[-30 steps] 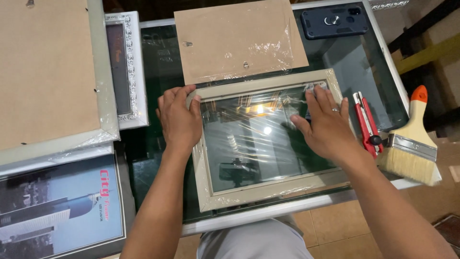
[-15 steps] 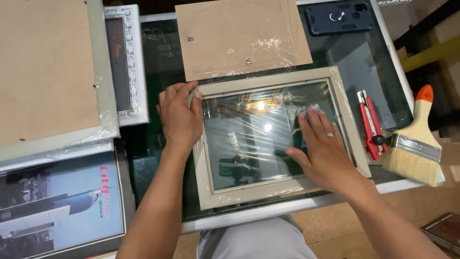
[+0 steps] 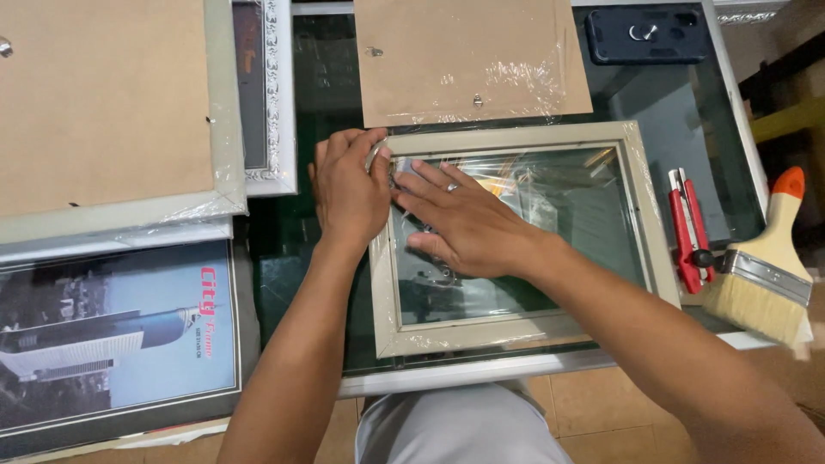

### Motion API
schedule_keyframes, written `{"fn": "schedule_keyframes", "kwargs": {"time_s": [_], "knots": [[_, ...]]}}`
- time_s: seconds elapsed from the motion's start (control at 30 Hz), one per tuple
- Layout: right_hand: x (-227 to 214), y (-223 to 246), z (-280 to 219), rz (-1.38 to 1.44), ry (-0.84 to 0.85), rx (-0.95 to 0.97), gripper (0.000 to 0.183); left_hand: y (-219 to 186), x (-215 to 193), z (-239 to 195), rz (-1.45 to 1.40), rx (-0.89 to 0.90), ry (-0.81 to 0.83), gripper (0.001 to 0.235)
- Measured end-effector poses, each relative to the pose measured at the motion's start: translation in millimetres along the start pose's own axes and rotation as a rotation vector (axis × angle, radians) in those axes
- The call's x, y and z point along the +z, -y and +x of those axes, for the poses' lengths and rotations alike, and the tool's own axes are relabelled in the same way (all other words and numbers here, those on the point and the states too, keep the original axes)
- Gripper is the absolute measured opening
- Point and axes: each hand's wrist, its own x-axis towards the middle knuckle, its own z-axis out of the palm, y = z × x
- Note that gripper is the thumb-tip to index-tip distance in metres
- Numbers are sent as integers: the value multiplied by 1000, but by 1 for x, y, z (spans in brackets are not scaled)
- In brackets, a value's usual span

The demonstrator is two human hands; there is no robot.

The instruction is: Cleaning the glass panel of a picture frame using a brush and a cleaning cloth.

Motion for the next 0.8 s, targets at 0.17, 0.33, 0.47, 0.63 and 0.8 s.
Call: {"fn": "schedule_keyframes", "kwargs": {"time_s": [0.17,0.33,0.47,0.63,0.8], "knots": [[-12,34,-28,164,18,-54,49,-3,-2,-1,8,-19,3,24],[-3,65,-65,18,-33,17,51,-7,-5,0,-1,-12,7,26],[-23,49,-114,-226,2,297,54,-8,-6,-1,-20,-5,16,26],[-48,3,-181,-158,57,597,59,-11,-7,0,-28,-11,51,31],[-58,-7,-193,-88,178,616,65,-11,-7,0,4,0,34,29]]}}
